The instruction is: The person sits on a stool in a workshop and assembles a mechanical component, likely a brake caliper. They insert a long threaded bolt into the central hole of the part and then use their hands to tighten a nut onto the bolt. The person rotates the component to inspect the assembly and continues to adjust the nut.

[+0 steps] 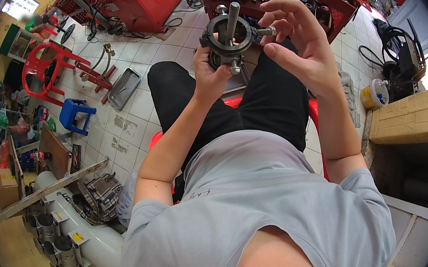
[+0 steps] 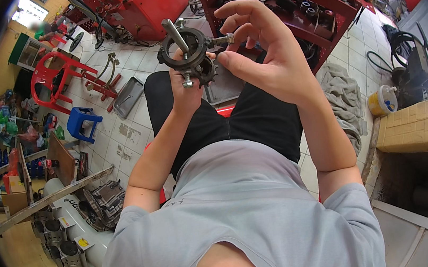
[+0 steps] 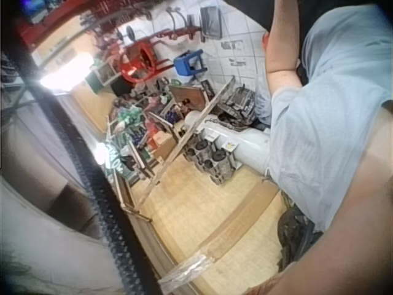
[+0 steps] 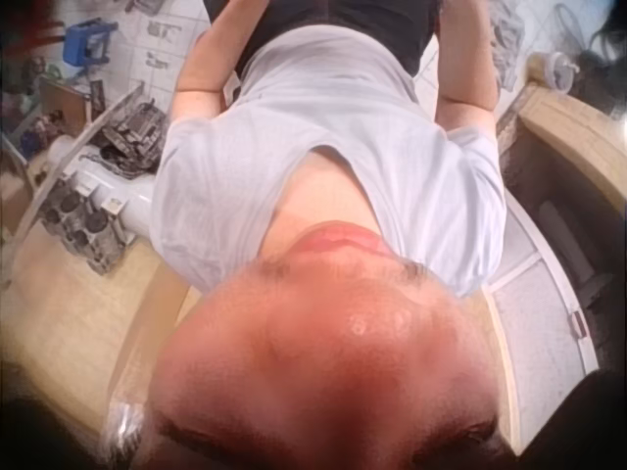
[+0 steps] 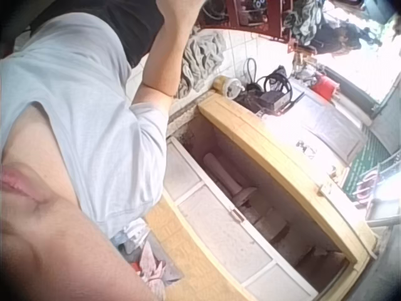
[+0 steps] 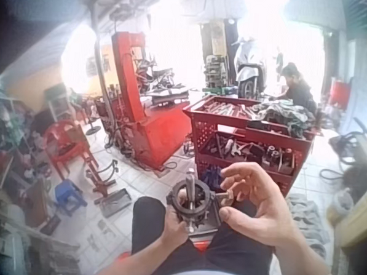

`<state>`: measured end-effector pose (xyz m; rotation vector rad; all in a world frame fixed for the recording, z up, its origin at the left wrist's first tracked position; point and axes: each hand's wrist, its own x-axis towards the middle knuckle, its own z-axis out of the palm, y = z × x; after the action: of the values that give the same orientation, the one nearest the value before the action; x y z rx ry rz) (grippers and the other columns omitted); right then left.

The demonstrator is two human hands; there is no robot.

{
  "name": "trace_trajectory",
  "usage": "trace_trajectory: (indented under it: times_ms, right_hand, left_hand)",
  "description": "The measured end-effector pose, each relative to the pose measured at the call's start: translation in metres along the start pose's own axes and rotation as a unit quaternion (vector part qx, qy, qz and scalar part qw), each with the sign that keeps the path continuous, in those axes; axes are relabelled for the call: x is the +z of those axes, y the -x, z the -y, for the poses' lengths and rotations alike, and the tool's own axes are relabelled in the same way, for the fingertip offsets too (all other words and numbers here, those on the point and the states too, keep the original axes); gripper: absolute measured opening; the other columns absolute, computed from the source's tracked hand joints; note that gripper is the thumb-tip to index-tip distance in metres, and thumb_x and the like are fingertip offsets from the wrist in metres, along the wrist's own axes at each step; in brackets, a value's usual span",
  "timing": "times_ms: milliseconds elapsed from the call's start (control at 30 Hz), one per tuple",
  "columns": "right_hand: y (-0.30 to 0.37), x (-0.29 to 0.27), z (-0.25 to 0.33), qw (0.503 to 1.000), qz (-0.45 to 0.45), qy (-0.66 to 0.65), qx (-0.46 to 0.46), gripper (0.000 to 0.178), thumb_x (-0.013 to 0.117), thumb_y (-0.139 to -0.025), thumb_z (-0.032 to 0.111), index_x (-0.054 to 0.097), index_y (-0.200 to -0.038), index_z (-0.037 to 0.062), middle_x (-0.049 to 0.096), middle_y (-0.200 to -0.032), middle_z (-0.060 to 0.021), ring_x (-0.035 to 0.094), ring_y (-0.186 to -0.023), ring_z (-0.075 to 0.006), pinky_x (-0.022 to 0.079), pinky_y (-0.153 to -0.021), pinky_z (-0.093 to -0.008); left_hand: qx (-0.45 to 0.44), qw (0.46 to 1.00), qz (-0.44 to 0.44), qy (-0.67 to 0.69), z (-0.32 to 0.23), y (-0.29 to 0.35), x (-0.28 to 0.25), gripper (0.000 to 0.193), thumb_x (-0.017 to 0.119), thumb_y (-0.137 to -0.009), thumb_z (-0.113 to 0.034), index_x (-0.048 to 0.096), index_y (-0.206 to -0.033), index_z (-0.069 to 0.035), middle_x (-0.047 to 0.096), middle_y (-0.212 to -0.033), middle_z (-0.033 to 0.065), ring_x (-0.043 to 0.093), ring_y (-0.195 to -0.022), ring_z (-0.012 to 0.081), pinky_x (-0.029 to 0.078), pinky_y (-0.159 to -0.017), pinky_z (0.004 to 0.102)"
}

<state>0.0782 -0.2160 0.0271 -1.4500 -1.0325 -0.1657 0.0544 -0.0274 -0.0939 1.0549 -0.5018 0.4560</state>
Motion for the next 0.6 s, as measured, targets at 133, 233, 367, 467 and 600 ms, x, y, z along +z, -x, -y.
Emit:
trace_trajectory:
  times_ms: [133, 233, 367, 467, 600]
  right_hand:
    - [-0.0004, 0.0015, 0.0020, 0.989, -0.013, -0.108, 0.100, 0.038, 0.066, -0.087, 0.013, 0.054, -0.121, 0.0052, 0.059, -0.094, -0.0013, 0.056, -0.080, -0.0061, 0.041, -0.070, -0.0218]
    - [0.0004, 0.0015, 0.0028, 0.988, -0.011, -0.121, 0.096, 0.038, 0.067, -0.087, 0.013, 0.054, -0.121, 0.0054, 0.059, -0.094, -0.0010, 0.056, -0.080, -0.0060, 0.040, -0.070, -0.0218]
    - [-0.0006, 0.0001, 0.0003, 1.000, -0.003, 0.002, -0.017, 0.032, 0.062, -0.091, 0.011, 0.054, -0.120, 0.0046, 0.059, -0.091, -0.0003, 0.054, -0.079, -0.0051, 0.041, -0.069, -0.0206]
    - [-0.0013, 0.0003, -0.0007, 0.995, -0.016, -0.077, 0.056, 0.037, 0.065, -0.085, 0.007, 0.054, -0.120, 0.0055, 0.058, -0.092, 0.0005, 0.054, -0.078, -0.0056, 0.039, -0.071, -0.0211]
    - [-0.0007, 0.0001, 0.0008, 0.992, -0.016, -0.088, 0.090, 0.040, 0.066, -0.084, 0.009, 0.053, -0.122, 0.0062, 0.058, -0.092, 0.0007, 0.054, -0.079, -0.0056, 0.038, -0.072, -0.0213]
  left_hand:
    - [-0.001, 1.000, -0.005, -0.011, -0.0017, 0.0000, 0.0008, 0.080, 0.081, -0.072, -0.046, 0.046, -0.128, -0.001, 0.061, -0.112, 0.0076, 0.061, -0.098, 0.0124, 0.052, -0.084, 0.0274]
    - [0.001, 1.000, -0.003, -0.013, -0.0007, -0.0005, 0.0002, 0.080, 0.081, -0.072, -0.046, 0.047, -0.128, -0.001, 0.061, -0.112, 0.0076, 0.061, -0.097, 0.0122, 0.051, -0.083, 0.0269]
    - [-0.003, 1.000, -0.009, -0.006, 0.0016, -0.0002, -0.0015, 0.080, 0.081, -0.072, -0.047, 0.047, -0.128, -0.001, 0.061, -0.112, 0.0073, 0.061, -0.096, 0.0116, 0.051, -0.082, 0.0263]
    - [-0.003, 1.000, -0.017, -0.023, 0.0002, -0.0004, 0.0005, 0.082, 0.081, -0.070, -0.050, 0.046, -0.127, -0.002, 0.062, -0.110, 0.0090, 0.061, -0.088, 0.0100, 0.050, -0.073, 0.0242]
    - [-0.009, 1.000, -0.012, -0.022, -0.0006, -0.0001, 0.0007, 0.082, 0.081, -0.070, -0.049, 0.046, -0.127, -0.003, 0.062, -0.109, 0.0083, 0.061, -0.087, 0.0093, 0.050, -0.073, 0.0236]
